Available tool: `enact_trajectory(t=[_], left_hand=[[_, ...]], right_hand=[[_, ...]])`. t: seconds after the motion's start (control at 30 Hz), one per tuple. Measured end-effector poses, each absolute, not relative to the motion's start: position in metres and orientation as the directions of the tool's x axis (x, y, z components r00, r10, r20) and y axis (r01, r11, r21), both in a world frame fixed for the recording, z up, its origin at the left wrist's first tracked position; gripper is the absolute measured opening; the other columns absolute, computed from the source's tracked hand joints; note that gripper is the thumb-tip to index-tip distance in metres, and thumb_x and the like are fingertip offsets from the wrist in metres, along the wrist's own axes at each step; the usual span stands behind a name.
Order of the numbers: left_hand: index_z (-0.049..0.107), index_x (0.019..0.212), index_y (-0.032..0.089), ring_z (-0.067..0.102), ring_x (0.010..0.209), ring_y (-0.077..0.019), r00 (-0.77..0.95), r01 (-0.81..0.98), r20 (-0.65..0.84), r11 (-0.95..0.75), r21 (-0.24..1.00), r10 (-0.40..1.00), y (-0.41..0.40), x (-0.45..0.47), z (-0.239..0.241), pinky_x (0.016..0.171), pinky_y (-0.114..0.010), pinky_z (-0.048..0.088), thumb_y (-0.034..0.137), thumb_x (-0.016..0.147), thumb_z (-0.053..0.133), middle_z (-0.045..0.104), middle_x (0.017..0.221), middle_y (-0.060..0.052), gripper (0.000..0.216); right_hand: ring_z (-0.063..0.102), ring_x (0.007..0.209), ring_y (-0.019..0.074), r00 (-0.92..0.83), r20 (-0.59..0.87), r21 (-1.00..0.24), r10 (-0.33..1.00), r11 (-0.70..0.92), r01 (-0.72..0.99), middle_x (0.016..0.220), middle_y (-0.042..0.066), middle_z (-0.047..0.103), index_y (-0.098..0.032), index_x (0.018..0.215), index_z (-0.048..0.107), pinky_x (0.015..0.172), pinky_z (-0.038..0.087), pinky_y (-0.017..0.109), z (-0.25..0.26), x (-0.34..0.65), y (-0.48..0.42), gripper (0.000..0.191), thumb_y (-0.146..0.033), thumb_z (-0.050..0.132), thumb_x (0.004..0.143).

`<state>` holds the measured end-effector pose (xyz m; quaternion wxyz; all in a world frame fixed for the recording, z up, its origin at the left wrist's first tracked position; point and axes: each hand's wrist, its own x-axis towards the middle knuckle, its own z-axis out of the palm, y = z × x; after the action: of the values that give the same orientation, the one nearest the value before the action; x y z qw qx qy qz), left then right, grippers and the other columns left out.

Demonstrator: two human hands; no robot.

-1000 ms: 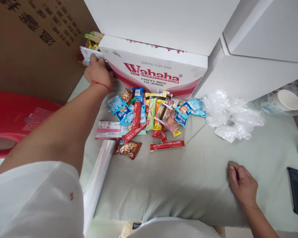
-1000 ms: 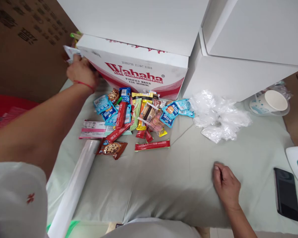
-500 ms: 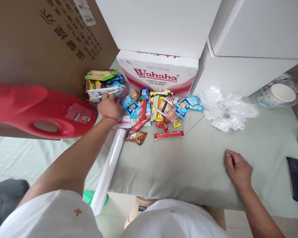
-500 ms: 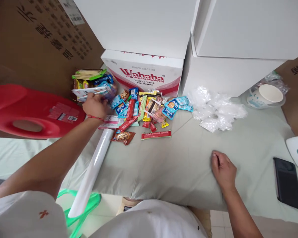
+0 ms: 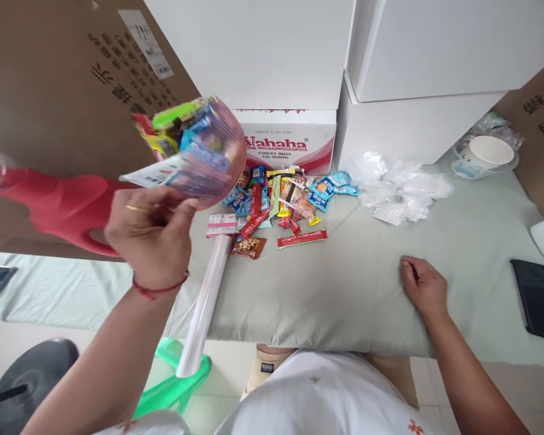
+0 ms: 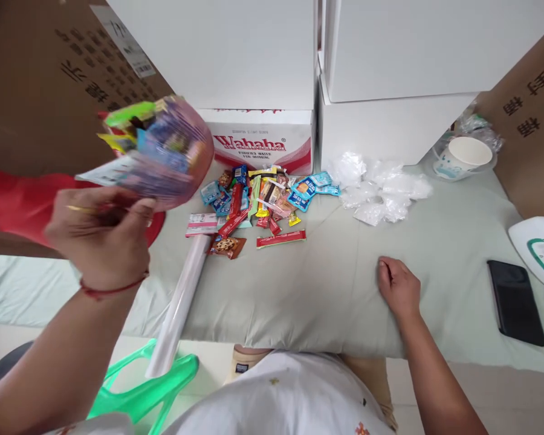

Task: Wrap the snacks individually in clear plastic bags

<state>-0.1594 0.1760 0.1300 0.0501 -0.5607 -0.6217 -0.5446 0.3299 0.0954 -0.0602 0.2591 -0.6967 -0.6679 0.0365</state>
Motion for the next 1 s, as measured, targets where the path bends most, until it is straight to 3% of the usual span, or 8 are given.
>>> enact_trajectory(t=[0.17, 0.27, 0.37, 0.5, 0.67, 0.77, 0.9, 1.0], left_hand=[[0.064, 0.085, 0.017, 0.033, 0.045, -0.0014, -0.486, 0.01, 0.405, -0.459, 0.888, 0.774, 0.187, -0.116, 0.152, 0.039, -0.019, 0.019, 0.026, 0.068, 0.09, 0.054, 0.071, 0.007, 0.032], [0.057, 0.079, 0.017, 0.02, 0.036, 0.0009, -0.378, -0.405, 0.11, -0.27, 0.873, 0.92, 0.212, -0.094, 0.133, 0.034, -0.017, 0.012, 0.02, 0.082, 0.082, 0.045, 0.059, 0.011, 0.025], [0.051, 0.072, 0.017, 0.017, 0.032, 0.0014, -0.304, -0.664, -0.246, -0.019, 0.748, 0.92, 0.236, -0.078, 0.1, 0.032, -0.016, 0.012, 0.019, 0.1, 0.061, 0.051, 0.056, 0.009, 0.029], [0.049, 0.073, 0.018, 0.019, 0.03, 0.0002, -0.21, -0.828, -0.451, 0.088, 0.554, 0.868, 0.246, -0.069, 0.059, 0.032, -0.014, 0.015, 0.015, 0.108, 0.042, 0.05, 0.051, 0.009, 0.036], [0.041, 0.071, 0.019, 0.018, 0.031, -0.0012, -0.166, -0.895, -0.332, -0.001, 0.446, 0.929, 0.24, -0.072, 0.047, 0.035, -0.015, 0.017, 0.013, 0.11, 0.029, 0.043, 0.048, 0.011, 0.042], [0.037, 0.069, 0.019, 0.017, 0.031, -0.0022, -0.172, -0.9, -0.253, -0.048, 0.434, 0.952, 0.237, -0.071, 0.054, 0.037, -0.014, 0.018, 0.014, 0.11, 0.03, 0.035, 0.046, 0.012, 0.042], [0.036, 0.067, 0.02, 0.015, 0.031, -0.0039, -0.051, -0.893, -0.278, 0.081, 0.442, 0.959, 0.217, -0.047, 0.06, 0.037, -0.015, 0.016, 0.017, 0.108, 0.036, 0.023, 0.043, 0.013, 0.041], [0.044, 0.068, 0.019, 0.016, 0.031, -0.0042, 0.172, -0.843, -0.416, 0.352, 0.406, 0.893, 0.187, -0.007, 0.052, 0.036, -0.015, 0.017, 0.02, 0.104, 0.041, 0.023, 0.042, 0.012, 0.037]], right_hand=[[0.071, 0.084, 0.0244, 0.115, 0.293, -0.418, 0.949, 0.019, 0.908, 0.096, 0.01, 0.077, -0.019, 0.103, 0.075, 0.074, 0.052, 0.034, -0.06, 0.33, 0.096, 0.038, -0.042, 0.046, 0.101], [0.071, 0.084, 0.0242, 0.111, 0.299, -0.424, 0.948, 0.027, 0.905, 0.095, 0.01, 0.077, -0.019, 0.102, 0.075, 0.074, 0.052, 0.034, -0.061, 0.33, 0.096, 0.038, -0.043, 0.046, 0.1], [0.071, 0.085, 0.0239, 0.11, 0.308, -0.426, 0.945, 0.034, 0.904, 0.096, 0.009, 0.077, -0.019, 0.101, 0.075, 0.076, 0.052, 0.034, -0.061, 0.33, 0.095, 0.038, -0.043, 0.045, 0.101], [0.071, 0.088, 0.0236, 0.106, 0.303, -0.439, 0.947, 0.04, 0.898, 0.098, 0.009, 0.077, -0.019, 0.102, 0.074, 0.078, 0.053, 0.035, -0.061, 0.33, 0.095, 0.038, -0.042, 0.044, 0.102], [0.071, 0.09, 0.025, 0.12, 0.292, -0.48, 0.949, 0.036, 0.877, 0.098, 0.01, 0.077, -0.018, 0.101, 0.076, 0.08, 0.053, 0.037, -0.063, 0.332, 0.096, 0.041, -0.045, 0.045, 0.101], [0.067, 0.08, 0.0227, 0.197, 0.217, -0.614, 0.956, -0.023, 0.789, 0.093, 0.009, 0.077, -0.018, 0.102, 0.077, 0.076, 0.053, 0.037, -0.056, 0.331, 0.095, 0.041, -0.049, 0.051, 0.098], [0.056, 0.065, 0.0157, 0.372, 0.069, -0.895, 0.926, -0.107, 0.434, 0.086, 0.005, 0.073, -0.022, 0.108, 0.078, 0.062, 0.048, 0.031, -0.015, 0.32, 0.091, 0.036, -0.053, 0.067, 0.092], [0.046, 0.057, 0.0096, 0.261, -0.017, -0.999, 0.965, -0.029, 0.043, 0.13, 0.008, 0.07, -0.034, 0.133, 0.069, 0.045, 0.037, 0.026, 0.032, 0.305, 0.084, 0.056, -0.062, 0.074, 0.085]])
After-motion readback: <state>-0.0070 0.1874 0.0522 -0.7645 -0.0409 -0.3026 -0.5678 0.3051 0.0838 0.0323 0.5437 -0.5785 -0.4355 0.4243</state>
